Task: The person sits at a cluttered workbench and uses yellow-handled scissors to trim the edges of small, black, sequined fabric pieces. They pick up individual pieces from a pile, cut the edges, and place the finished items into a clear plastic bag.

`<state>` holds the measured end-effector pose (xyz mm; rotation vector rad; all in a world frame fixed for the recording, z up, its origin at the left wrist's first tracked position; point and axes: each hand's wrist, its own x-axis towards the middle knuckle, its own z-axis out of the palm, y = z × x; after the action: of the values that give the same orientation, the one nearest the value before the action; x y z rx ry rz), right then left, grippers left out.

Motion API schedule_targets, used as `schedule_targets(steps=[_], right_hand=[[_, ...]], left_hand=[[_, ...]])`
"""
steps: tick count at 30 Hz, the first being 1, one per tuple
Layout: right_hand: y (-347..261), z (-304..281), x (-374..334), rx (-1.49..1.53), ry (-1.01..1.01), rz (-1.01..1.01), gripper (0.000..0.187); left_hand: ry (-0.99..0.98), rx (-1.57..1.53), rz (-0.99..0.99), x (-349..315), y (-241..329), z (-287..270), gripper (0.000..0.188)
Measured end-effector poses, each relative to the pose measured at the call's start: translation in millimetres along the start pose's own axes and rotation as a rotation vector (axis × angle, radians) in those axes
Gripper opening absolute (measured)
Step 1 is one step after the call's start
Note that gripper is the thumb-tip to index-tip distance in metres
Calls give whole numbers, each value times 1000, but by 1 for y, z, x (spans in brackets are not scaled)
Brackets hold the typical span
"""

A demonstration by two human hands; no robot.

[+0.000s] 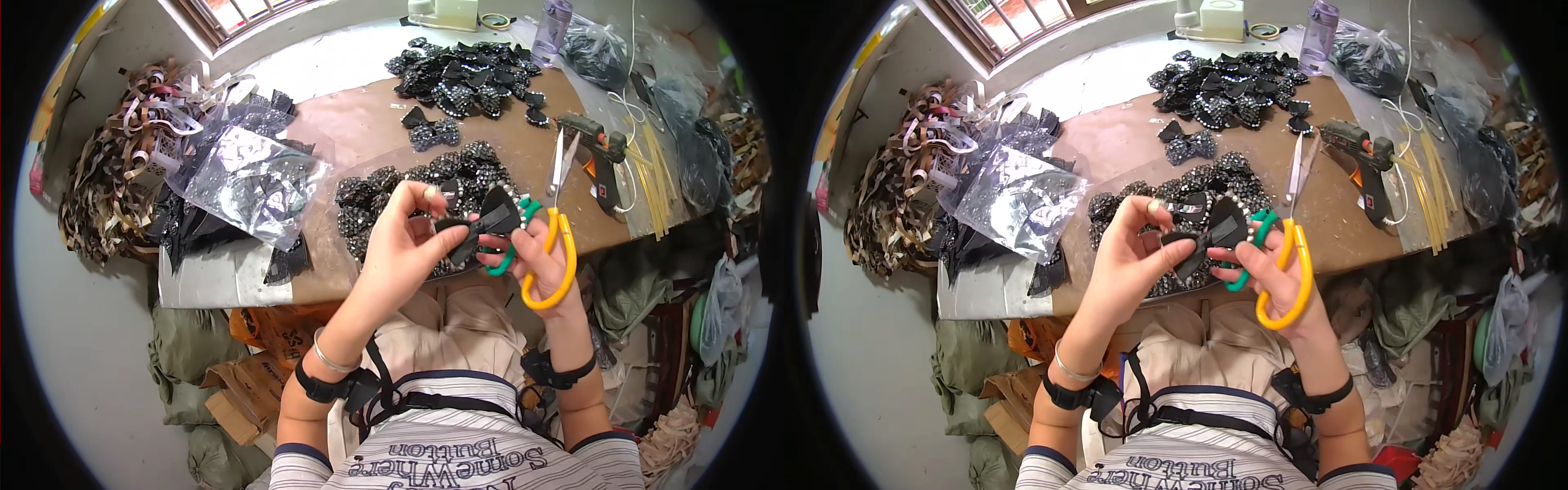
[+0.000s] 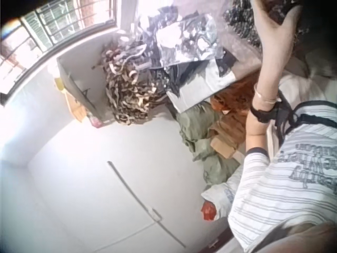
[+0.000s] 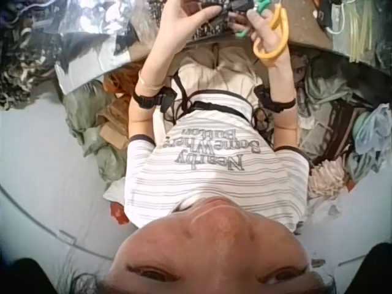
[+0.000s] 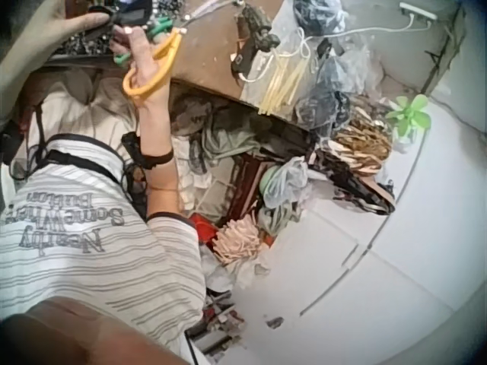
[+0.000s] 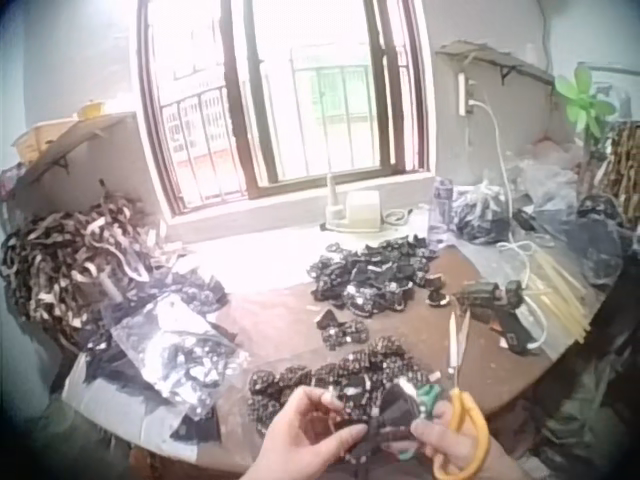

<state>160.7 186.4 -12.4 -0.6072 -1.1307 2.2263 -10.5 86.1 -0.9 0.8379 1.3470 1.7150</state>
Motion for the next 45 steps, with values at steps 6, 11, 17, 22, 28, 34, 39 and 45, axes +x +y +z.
schedule_targets(steps=[6,11,17,22,28,34,39,45], right_hand=[[6,16,5,86,116,-75,40],[22,16,6,49,235,-123,45],[20,12,3,3,217,-67,48],[20,22,3,41,289,-132,49],[25,35,2,82,329,-150,47],[27,44,2,83,310,-122,45],[13,49,5,5,241,-71,39],[-16,26,-9,-506,110,-28,18]], left_hand=[[115,770,519,-18,3,4,23],[124,871,450,-32,8,15,23],[119,804,344,-32,6,14,18],[53,785,358,-28,16,5,16],[-39,811,319,-25,28,-9,16],[-100,704,249,-25,31,-24,15],[-161,433,78,-25,34,-32,14],[147,98,-108,-33,17,-33,15]])
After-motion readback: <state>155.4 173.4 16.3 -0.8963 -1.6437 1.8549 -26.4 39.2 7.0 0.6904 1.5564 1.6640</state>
